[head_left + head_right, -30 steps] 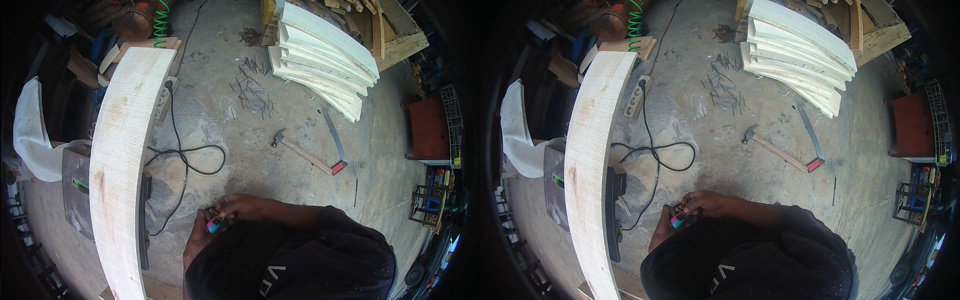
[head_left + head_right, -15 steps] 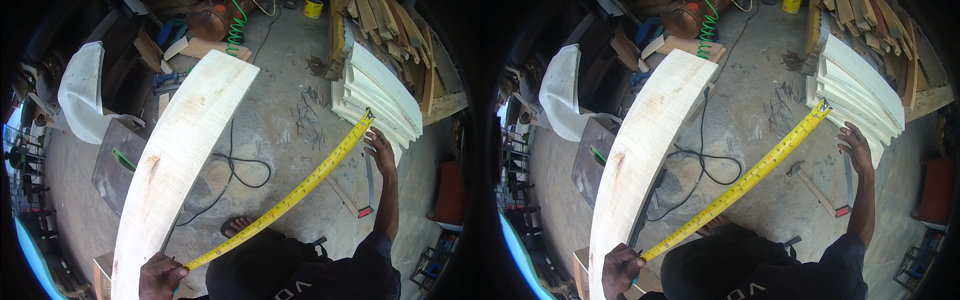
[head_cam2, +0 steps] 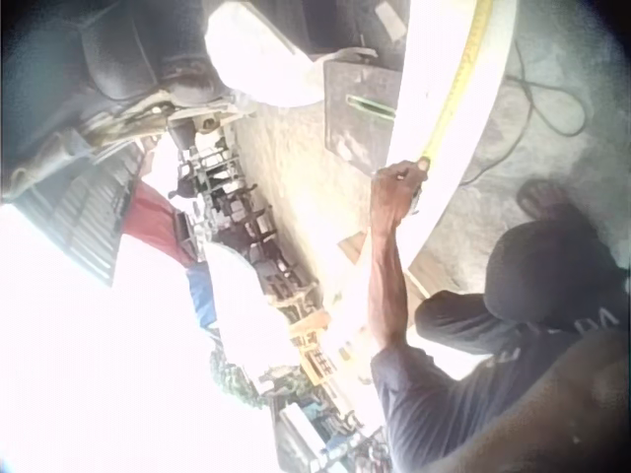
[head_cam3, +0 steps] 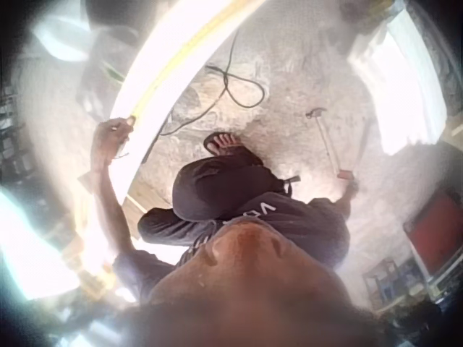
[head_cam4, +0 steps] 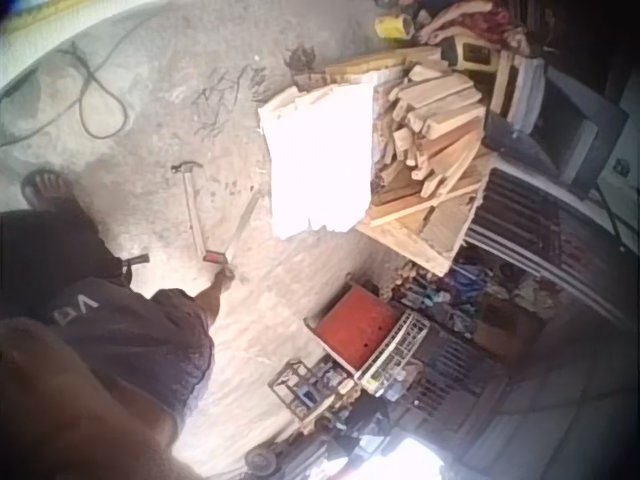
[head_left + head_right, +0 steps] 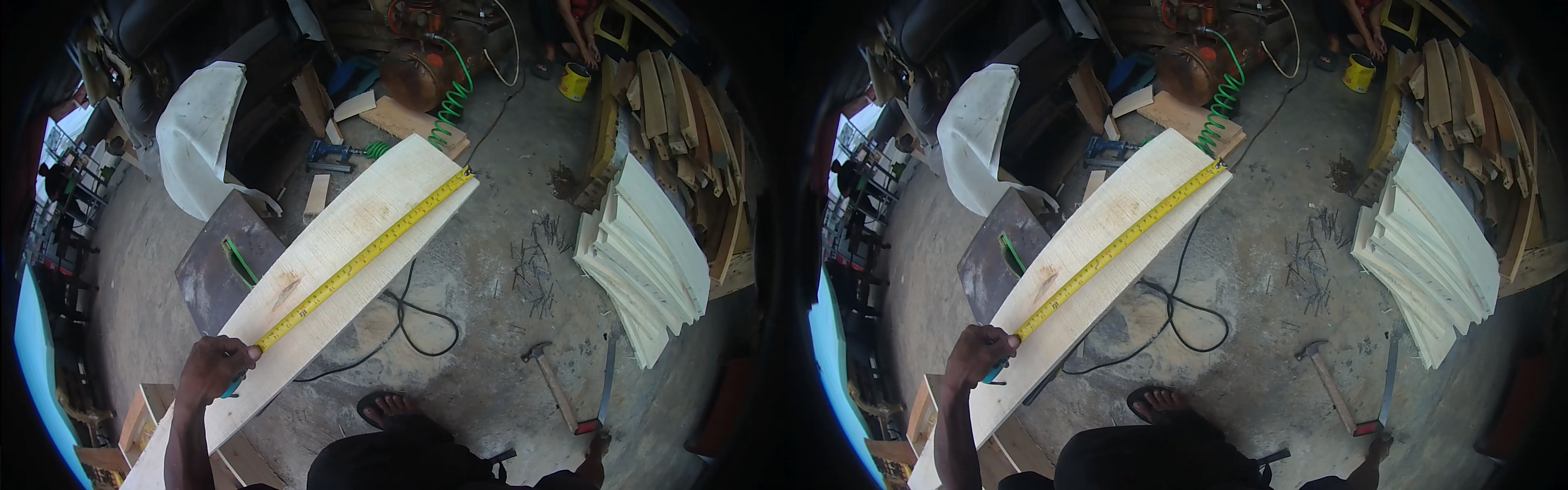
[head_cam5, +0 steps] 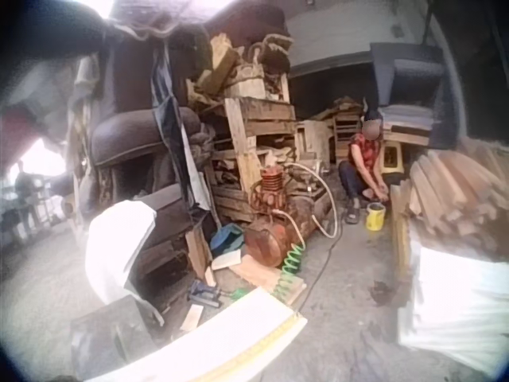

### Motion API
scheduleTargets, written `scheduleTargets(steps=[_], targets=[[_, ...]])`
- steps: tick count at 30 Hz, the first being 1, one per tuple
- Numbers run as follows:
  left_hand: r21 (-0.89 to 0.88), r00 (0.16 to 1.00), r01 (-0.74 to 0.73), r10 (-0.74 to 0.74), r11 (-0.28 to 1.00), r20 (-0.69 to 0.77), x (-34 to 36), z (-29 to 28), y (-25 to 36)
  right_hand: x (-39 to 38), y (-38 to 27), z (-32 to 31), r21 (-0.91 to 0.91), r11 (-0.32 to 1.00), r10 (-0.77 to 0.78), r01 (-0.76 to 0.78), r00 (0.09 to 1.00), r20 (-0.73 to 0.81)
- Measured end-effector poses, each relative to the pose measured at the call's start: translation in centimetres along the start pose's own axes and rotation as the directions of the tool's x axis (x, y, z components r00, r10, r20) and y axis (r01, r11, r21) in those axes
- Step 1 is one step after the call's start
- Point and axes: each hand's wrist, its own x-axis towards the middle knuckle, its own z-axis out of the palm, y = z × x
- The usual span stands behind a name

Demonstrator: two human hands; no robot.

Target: The person measures a long plank with a tape measure and marks it with a pencil, then uses a table saw to cut the plank into smaller pieces. The person stacks the cut pieces and places them on a wooden frame.

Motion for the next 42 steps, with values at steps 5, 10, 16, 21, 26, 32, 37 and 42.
scheduleTargets(steps=[5,10,16,21,26,32,37,42], targets=[[0.065,0.999,0.036,-0.035,0.997,-0.016,-0.2,0.3,1.2,-0.5,-2.0,1.2,0.008,0.998,-0.054,0.054,0.998,-0.009],[-0.033,0.993,0.115,-0.114,0.993,0.029,-1.3,0.2,-1.3,1.0,-4.2,0.3,-0.068,0.988,-0.143,0.139,0.988,-0.055],[0.093,1.0,-0.001,0.004,0.996,-0.031,-1.1,0.0,-1.9,5.1,-0.5,-3.0,-0.164,0.976,-0.17,0.145,0.974,-0.15],[0.076,0.994,0.108,-0.106,0.991,-0.031,-1.9,-2.6,-12.1,8.9,-2.0,-6.0,-0.294,0.874,-0.425,0.387,0.902,-0.075],[0.382,0.993,0.062,-0.094,0.922,0.065,-6.3,-5.7,-18.2,6.4,-0.1,-6.0,-0.304,0.936,-0.26,0.176,0.929,-0.263],[0.412,0.978,0.207,-0.193,0.887,-0.075,-7.4,-6.6,-21.5,5.7,2.4,-5.8,-0.174,0.982,-0.103,0.073,0.98,-0.173],[0.291,0.875,0.473,-0.482,0.831,-0.047,-6.0,-6.7,-25.9,12.5,3.7,-9.9,-0.073,0.986,-0.164,0.148,0.923,-0.348],[0.111,0.937,0.337,-0.322,0.935,-0.135,-7.8,-4.1,-20.3,9.8,-1.6,-6.5,0.403,0.915,-0.027,0.023,1.0,0.003]])
